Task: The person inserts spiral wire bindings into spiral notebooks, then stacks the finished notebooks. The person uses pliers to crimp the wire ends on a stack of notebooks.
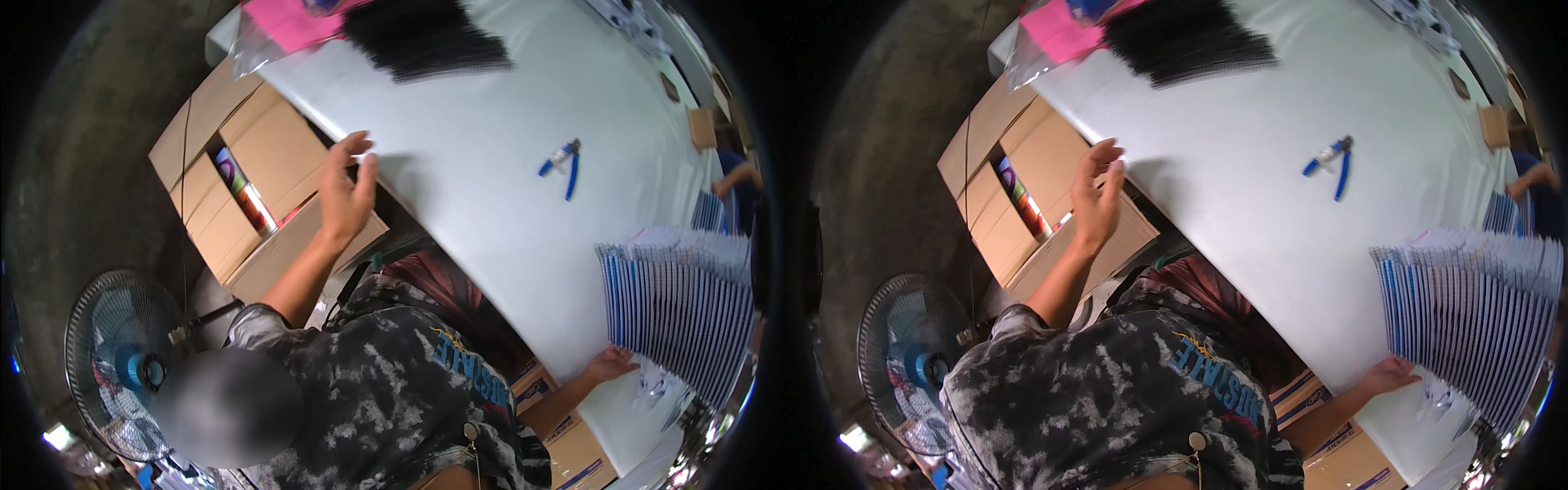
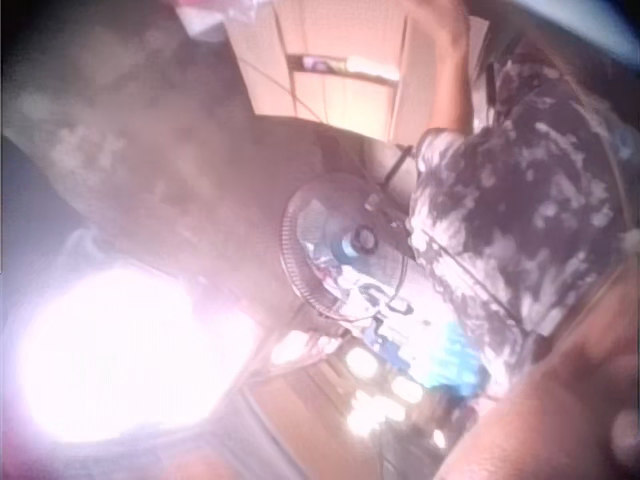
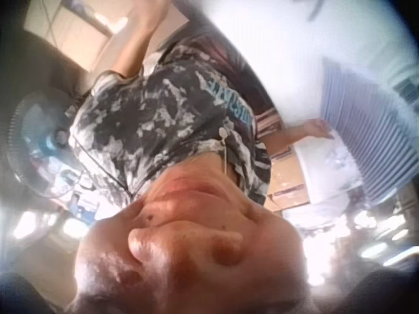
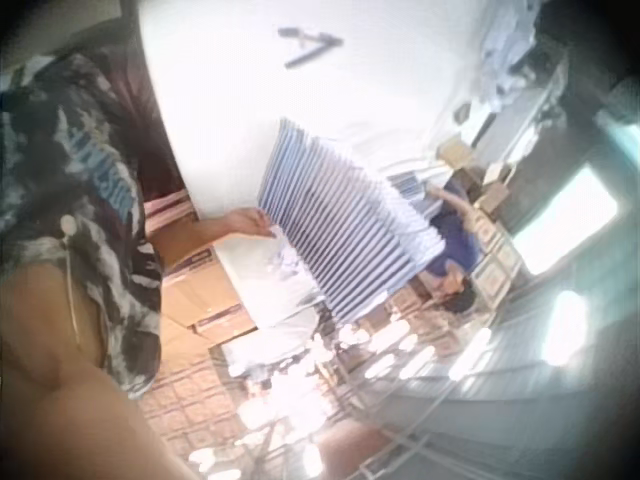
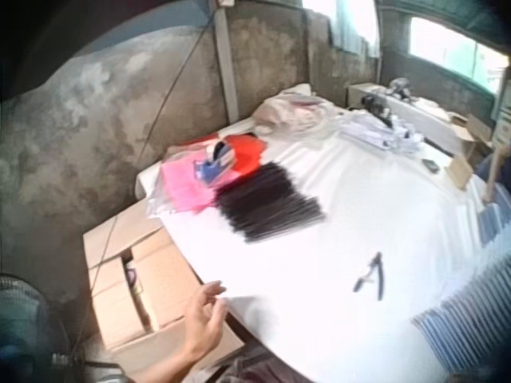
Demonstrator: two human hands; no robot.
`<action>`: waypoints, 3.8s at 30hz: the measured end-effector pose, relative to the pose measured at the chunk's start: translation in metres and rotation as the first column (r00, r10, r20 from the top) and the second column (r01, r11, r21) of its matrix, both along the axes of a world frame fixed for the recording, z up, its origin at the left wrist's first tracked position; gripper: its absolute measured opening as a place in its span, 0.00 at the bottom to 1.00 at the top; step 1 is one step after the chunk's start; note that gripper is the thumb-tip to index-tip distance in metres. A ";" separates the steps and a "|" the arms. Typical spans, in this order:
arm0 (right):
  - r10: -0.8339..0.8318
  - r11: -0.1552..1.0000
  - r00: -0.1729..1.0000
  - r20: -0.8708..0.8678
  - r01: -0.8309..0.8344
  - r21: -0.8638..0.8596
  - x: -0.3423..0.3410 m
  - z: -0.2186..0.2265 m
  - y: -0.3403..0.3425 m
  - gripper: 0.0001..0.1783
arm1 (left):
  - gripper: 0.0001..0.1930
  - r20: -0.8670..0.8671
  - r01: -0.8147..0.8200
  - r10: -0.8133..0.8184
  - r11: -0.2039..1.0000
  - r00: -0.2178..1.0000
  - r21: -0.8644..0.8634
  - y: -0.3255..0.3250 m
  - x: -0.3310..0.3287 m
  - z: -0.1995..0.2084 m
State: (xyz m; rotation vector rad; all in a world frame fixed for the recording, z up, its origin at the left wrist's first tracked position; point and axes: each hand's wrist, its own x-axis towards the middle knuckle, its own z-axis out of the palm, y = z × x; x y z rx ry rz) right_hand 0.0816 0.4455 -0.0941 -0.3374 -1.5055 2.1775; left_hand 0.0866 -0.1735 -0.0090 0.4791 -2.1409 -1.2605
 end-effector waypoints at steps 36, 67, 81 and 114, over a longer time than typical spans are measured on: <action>-0.108 0.958 0.970 -0.218 0.043 -0.284 -0.034 0.077 -0.097 0.41 | 0.34 -0.125 0.233 -0.948 -0.057 0.292 0.971 0.333 -0.229 -0.021; -0.691 -0.118 0.708 -0.147 0.090 0.989 -0.010 0.102 0.029 0.16 | 0.32 0.600 0.648 -0.255 0.398 0.758 -0.649 0.216 -0.160 0.011; -0.654 0.011 0.755 0.040 -0.043 0.999 0.054 0.108 -0.083 0.03 | 0.30 0.397 0.603 -0.461 0.509 0.794 -0.614 0.160 -0.124 -0.015; -0.310 -0.802 0.535 0.786 -0.591 0.086 -0.155 0.157 -0.335 0.17 | 0.14 -0.693 -0.215 -0.553 -0.828 0.462 0.518 0.197 -0.029 -0.029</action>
